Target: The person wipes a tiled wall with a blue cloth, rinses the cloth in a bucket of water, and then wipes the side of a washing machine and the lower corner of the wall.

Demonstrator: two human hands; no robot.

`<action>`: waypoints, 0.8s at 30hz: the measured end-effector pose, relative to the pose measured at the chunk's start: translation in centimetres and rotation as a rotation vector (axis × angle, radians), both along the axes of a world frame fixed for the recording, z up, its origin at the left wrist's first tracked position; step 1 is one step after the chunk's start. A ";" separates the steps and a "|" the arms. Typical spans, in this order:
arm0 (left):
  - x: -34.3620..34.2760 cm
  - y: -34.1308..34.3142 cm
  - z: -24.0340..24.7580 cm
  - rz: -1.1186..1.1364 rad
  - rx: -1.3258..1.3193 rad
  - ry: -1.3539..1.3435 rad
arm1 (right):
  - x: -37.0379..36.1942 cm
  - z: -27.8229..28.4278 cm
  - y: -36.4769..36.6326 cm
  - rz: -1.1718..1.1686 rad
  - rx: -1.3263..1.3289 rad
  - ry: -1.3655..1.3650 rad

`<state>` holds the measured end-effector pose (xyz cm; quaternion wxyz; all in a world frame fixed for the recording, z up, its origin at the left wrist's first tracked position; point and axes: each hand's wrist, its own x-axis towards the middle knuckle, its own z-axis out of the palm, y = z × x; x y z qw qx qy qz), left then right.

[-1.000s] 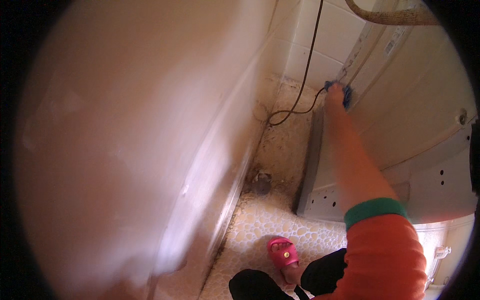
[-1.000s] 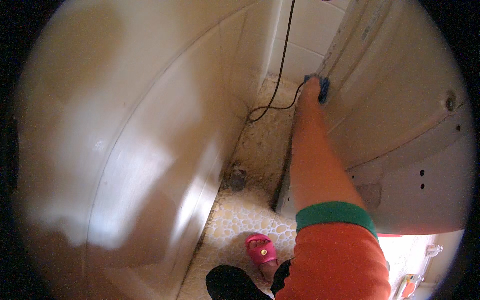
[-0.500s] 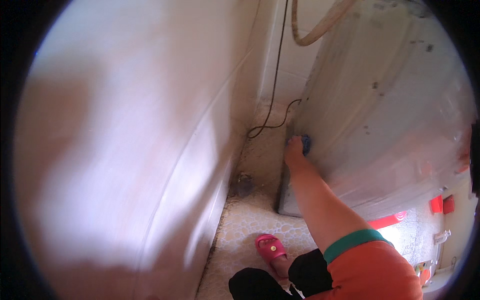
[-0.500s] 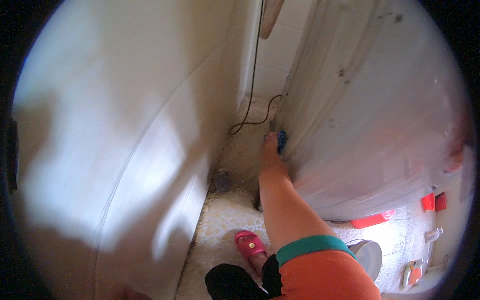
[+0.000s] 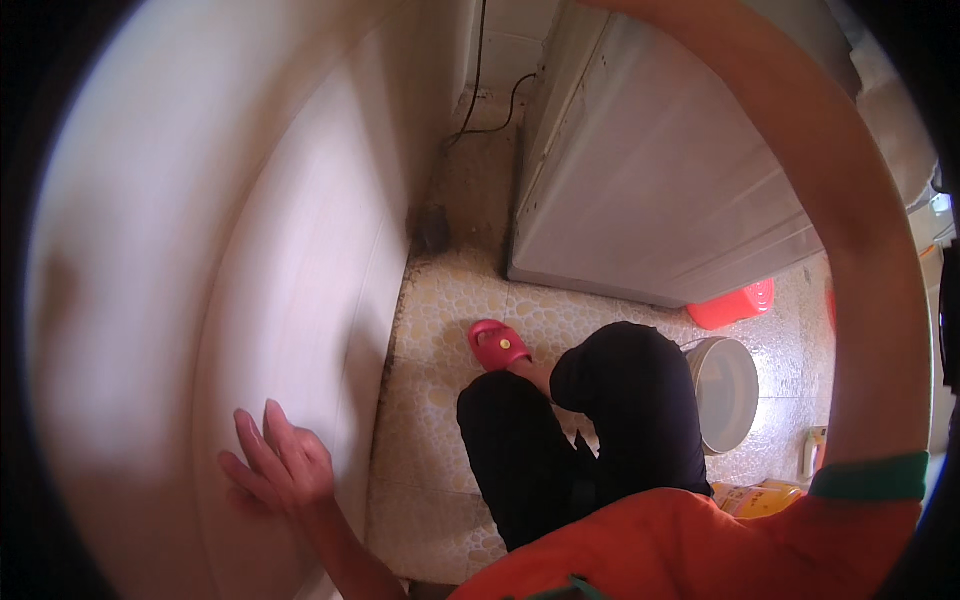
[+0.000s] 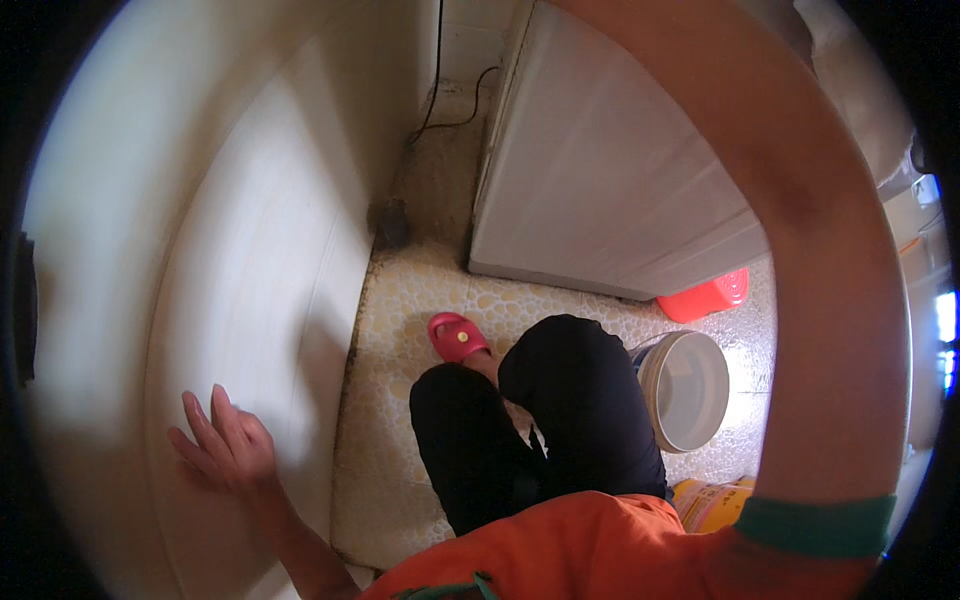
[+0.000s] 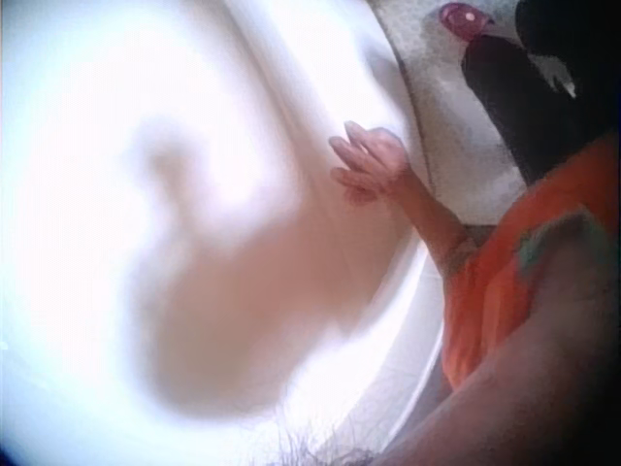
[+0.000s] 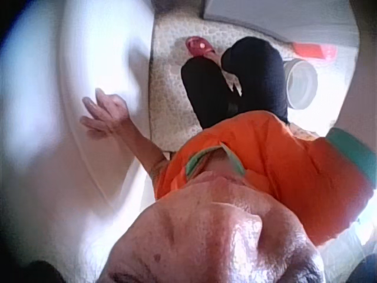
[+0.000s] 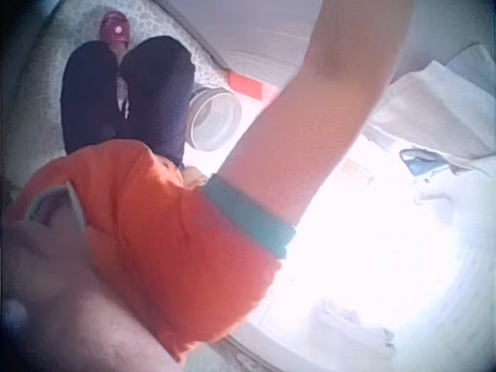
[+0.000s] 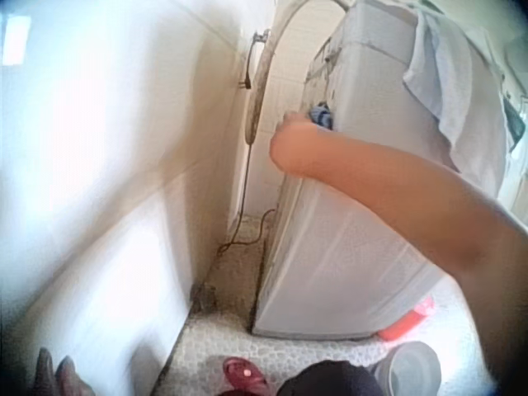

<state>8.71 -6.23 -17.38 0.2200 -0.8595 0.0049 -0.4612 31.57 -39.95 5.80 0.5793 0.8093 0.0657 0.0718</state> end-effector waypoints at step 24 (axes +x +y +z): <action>-1.5 1.6 -1.2 0.060 0.110 0.045 | -17.1 -23.9 -21.6 0.691 0.432 0.040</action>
